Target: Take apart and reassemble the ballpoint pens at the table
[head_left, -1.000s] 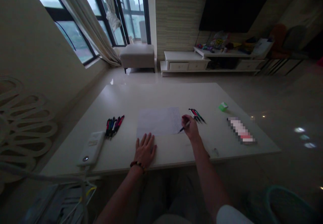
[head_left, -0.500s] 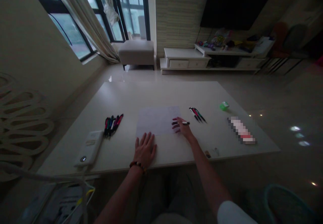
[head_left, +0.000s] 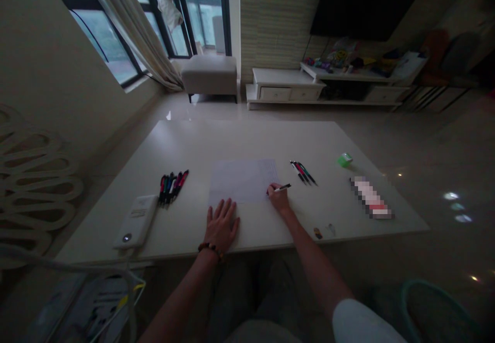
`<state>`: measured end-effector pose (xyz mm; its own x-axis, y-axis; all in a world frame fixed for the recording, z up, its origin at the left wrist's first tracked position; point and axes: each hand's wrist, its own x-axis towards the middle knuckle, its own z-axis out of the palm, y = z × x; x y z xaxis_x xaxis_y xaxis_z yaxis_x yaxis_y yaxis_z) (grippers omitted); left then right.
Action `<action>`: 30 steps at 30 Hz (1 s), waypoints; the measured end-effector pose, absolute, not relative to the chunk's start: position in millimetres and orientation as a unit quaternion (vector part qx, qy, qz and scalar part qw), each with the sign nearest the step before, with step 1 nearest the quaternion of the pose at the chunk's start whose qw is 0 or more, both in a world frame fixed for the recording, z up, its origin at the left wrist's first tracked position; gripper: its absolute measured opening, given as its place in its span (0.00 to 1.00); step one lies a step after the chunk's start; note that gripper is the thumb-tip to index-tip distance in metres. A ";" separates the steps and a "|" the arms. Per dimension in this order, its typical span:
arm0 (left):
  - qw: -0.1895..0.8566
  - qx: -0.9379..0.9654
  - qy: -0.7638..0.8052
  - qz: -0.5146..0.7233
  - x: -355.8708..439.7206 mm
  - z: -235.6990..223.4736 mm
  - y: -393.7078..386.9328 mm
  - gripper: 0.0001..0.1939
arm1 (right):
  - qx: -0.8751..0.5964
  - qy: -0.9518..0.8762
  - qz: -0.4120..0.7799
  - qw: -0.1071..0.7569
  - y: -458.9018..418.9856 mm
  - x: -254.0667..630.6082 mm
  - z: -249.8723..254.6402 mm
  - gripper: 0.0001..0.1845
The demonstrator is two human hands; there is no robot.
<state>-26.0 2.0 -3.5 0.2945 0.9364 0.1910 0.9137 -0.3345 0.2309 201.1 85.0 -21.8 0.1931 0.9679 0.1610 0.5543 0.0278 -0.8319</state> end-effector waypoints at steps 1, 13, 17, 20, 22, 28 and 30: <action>0.039 0.804 0.575 0.143 -26.0 -3.3 2.0 0.26 | -0.653 -0.586 0.242 0.414 85.2 200.7 -22.7 0.11; 0.022 0.803 0.582 0.127 -24.3 0.8 1.1 0.26 | -0.630 -0.531 0.304 0.479 83.8 202.9 -20.2 0.10; 0.018 0.804 0.580 0.127 -24.6 1.3 0.8 0.26 | -0.618 -0.456 0.330 0.548 75.3 208.7 -15.1 0.16; 0.019 0.806 0.577 0.129 -25.2 0.9 0.9 0.25 | -0.634 -0.465 0.306 0.537 68.9 219.5 -11.4 0.28; 0.021 0.806 0.577 0.129 -25.7 0.6 1.2 0.25 | -0.640 -0.503 0.291 0.502 68.7 232.5 -8.6 0.31; 0.021 0.807 0.575 0.135 -27.6 -1.7 2.5 0.26 | -0.701 -0.607 0.150 0.344 92.4 280.4 0.6 0.32; 0.021 0.808 0.573 0.135 -28.4 -2.9 2.7 0.26 | -0.728 -0.624 0.091 0.270 103.1 290.2 1.7 0.31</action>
<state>-28.4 2.7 -2.9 0.3073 0.9316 0.1940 0.9205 -0.3427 0.1876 290.2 103.1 1.7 0.2053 0.9572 0.2041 0.8584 -0.0759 -0.5073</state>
